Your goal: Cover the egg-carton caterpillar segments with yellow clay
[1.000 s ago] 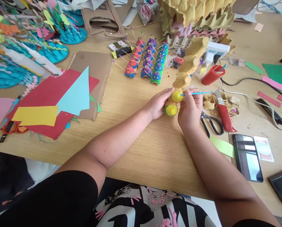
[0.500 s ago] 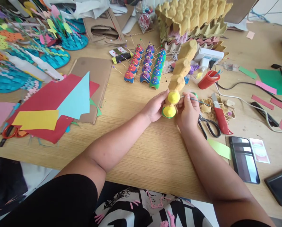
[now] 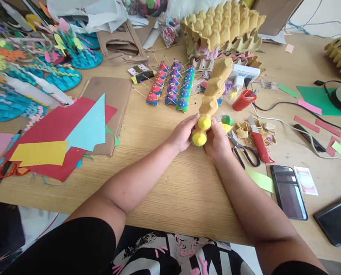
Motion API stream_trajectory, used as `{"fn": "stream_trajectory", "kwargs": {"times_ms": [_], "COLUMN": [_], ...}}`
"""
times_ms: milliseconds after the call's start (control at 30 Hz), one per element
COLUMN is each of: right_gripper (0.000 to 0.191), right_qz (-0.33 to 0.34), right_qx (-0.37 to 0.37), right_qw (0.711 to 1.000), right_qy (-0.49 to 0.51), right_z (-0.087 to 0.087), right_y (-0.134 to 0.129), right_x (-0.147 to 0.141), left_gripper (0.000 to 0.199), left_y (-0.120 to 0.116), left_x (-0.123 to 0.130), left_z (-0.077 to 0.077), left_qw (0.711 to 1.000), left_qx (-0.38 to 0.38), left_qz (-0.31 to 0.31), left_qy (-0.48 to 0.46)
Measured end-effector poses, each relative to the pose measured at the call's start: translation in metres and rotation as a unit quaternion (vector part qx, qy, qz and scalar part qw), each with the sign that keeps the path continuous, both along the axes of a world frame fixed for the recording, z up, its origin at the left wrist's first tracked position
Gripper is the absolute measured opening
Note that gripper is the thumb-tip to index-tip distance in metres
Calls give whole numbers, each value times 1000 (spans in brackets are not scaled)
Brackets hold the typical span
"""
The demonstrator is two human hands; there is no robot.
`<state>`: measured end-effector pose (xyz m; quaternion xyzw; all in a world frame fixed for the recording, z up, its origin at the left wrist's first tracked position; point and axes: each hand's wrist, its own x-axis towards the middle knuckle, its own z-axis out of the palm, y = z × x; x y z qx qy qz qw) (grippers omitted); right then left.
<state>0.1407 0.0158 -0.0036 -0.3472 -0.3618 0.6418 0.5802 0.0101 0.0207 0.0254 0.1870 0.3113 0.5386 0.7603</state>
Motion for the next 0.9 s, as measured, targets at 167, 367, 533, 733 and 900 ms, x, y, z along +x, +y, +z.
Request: {"fn": "stream_trajectory", "kwargs": {"times_ms": [167,367,533,733,900], "right_gripper": [43,44,46,49,50], "right_qz": [6,21,21,29,37], "right_qx": [-8,-20,-16,-21,-19], "right_qw": [1000,999,998,998,998], "right_qy": [24,32,53,53,48], "right_z": [-4,-6,-7,-5,-4], "right_y": [2,3,4,3,2], "right_x": [3,7,7,8,8], "left_gripper": [25,24,24,32,29], "left_y": [-1,-3,-2,-2,-3], "left_x": [-2,-3,-4,-5,-5], "left_z": [-3,-5,-5,-13,-13], "left_qw": [999,997,997,997,996], "left_qx": [23,48,57,68,76], "left_qz": [-17,-13,-14,-14,-11], "left_qy": [20,53,46,45,52]}}
